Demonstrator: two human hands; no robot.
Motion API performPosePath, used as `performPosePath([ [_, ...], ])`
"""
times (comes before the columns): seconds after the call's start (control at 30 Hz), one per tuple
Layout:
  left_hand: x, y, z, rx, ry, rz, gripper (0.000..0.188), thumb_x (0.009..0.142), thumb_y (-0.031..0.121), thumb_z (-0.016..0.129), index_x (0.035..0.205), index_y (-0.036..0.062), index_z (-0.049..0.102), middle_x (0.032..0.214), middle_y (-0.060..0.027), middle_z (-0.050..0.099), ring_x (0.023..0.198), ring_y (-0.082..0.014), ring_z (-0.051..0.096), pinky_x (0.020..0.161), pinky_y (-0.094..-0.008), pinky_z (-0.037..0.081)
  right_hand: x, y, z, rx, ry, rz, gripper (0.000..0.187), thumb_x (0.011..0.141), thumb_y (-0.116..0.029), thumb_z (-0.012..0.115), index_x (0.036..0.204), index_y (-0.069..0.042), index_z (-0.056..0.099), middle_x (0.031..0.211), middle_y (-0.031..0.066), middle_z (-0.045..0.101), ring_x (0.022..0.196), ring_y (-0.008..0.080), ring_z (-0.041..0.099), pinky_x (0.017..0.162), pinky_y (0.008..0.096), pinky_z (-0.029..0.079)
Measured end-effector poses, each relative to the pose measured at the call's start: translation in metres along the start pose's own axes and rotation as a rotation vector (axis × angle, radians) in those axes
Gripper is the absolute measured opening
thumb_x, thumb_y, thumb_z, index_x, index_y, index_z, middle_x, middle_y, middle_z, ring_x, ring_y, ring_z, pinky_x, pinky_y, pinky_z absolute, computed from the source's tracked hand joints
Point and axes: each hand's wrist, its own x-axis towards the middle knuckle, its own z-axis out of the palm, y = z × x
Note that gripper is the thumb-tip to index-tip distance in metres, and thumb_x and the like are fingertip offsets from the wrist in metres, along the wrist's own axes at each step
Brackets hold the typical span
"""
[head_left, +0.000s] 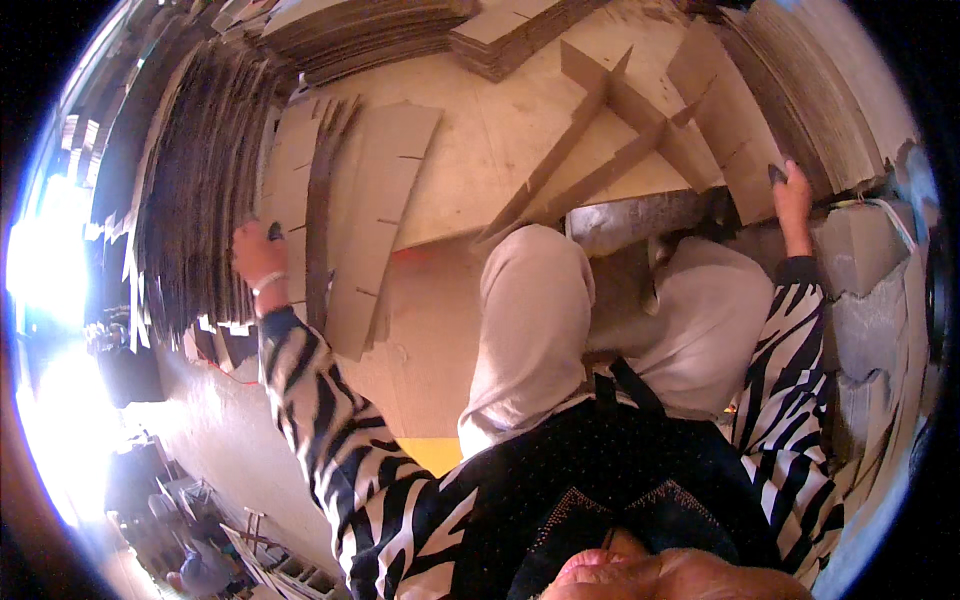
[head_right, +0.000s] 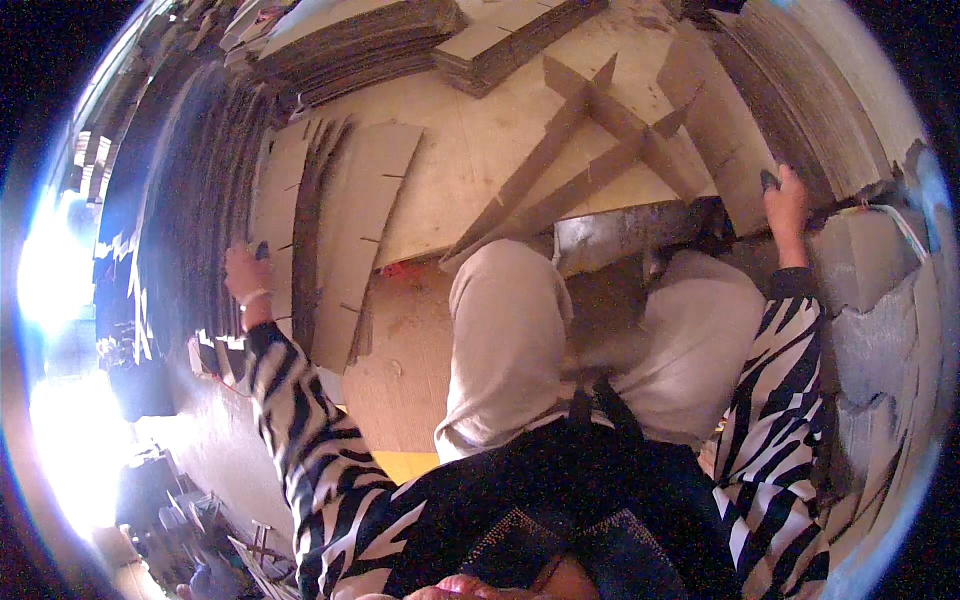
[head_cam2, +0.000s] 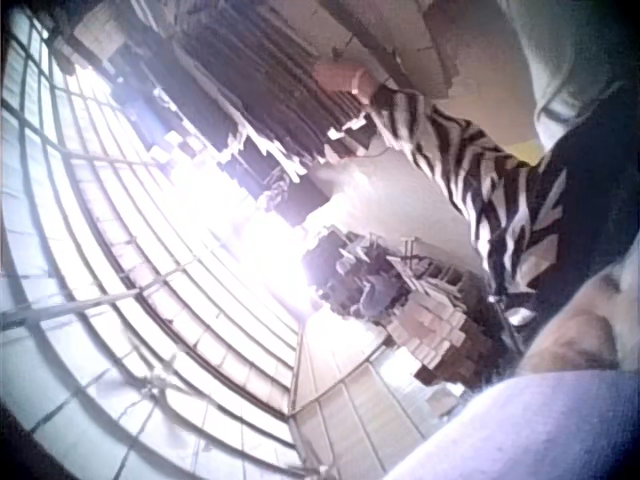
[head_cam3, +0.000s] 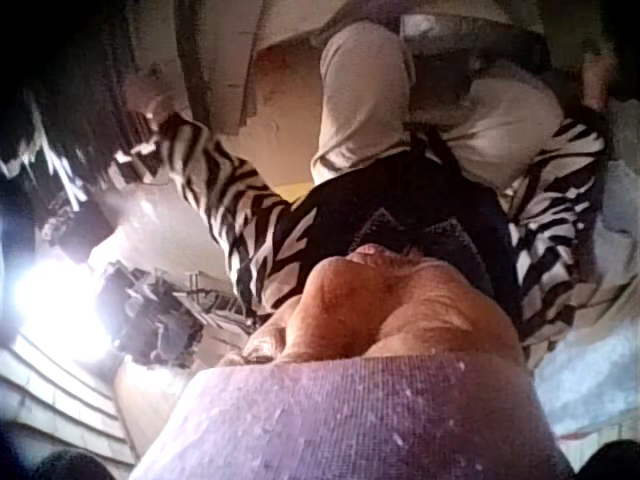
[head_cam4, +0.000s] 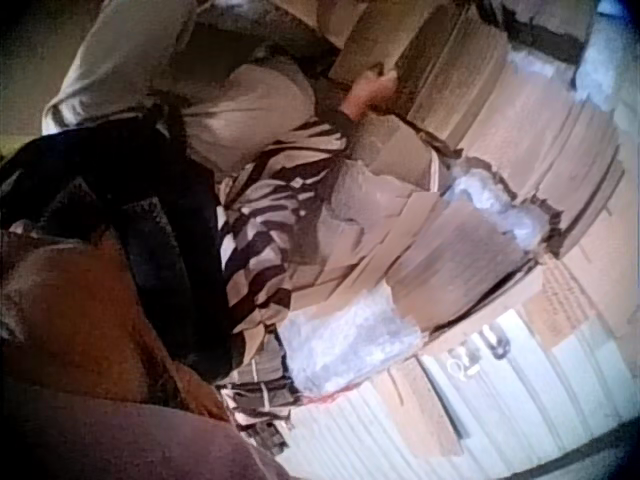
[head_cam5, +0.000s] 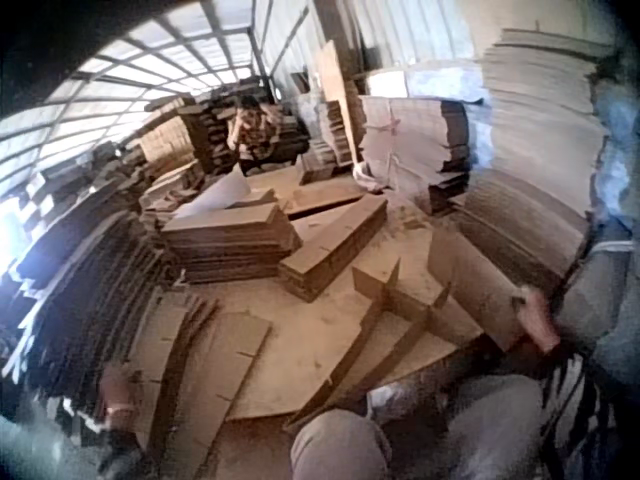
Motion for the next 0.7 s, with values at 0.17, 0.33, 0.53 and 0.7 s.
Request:
performPosePath([
  [0.17,-0.113,0.164,0.001,-1.220,-0.097,0.271,0.041,0.089,0.018,0.060,0.127,0.0064,0.052,0.116,-0.0122,0.060,0.103,-0.0242,0.059,0.084,-0.0348,0.048,0.008,-0.034,-0.036,0.052,0.254,-0.024,0.033,0.086,-0.025,0.059,0.108,-0.001,0.059,0.097,0.0252,0.064,0.092,0.0425,0.060,0.079,0.0438,0.046],
  [0.33,-0.146,0.264,-0.011,-1.495,-0.247,0.185,0.047,0.093,0.017,0.055,0.136,0.0015,0.044,0.124,-0.0147,0.057,0.112,-0.0217,0.055,0.096,-0.0326,0.043,0.030,-0.101,-0.042,0.439,0.164,0.011,0.029,0.084,-0.020,0.057,0.107,-0.002,0.061,0.093,0.0221,0.066,0.084,0.0377,0.062,0.073,0.0408,0.047],
  [0.53,-0.116,0.297,-0.025,-1.334,-0.273,0.403,0.031,0.086,0.015,0.060,0.115,0.0015,0.061,0.096,-0.0152,0.066,0.089,-0.0258,0.064,0.080,-0.0348,0.049,0.025,-0.146,0.023,0.529,-0.098,-0.063,0.023,0.085,-0.022,0.059,0.096,-0.002,0.063,0.084,0.0221,0.063,0.075,0.0379,0.059,0.068,0.0415,0.046],
  [0.7,-0.089,0.288,-0.041,-1.089,-0.389,0.534,0.022,0.078,0.008,0.059,0.098,0.0048,0.067,0.089,-0.0175,0.067,0.083,-0.0308,0.065,0.074,-0.0382,0.050,0.025,-0.145,0.015,0.494,0.000,-0.063,0.024,0.087,-0.024,0.059,0.091,-0.001,0.059,0.081,0.0231,0.061,0.072,0.0393,0.057,0.066,0.0422,0.044],
])
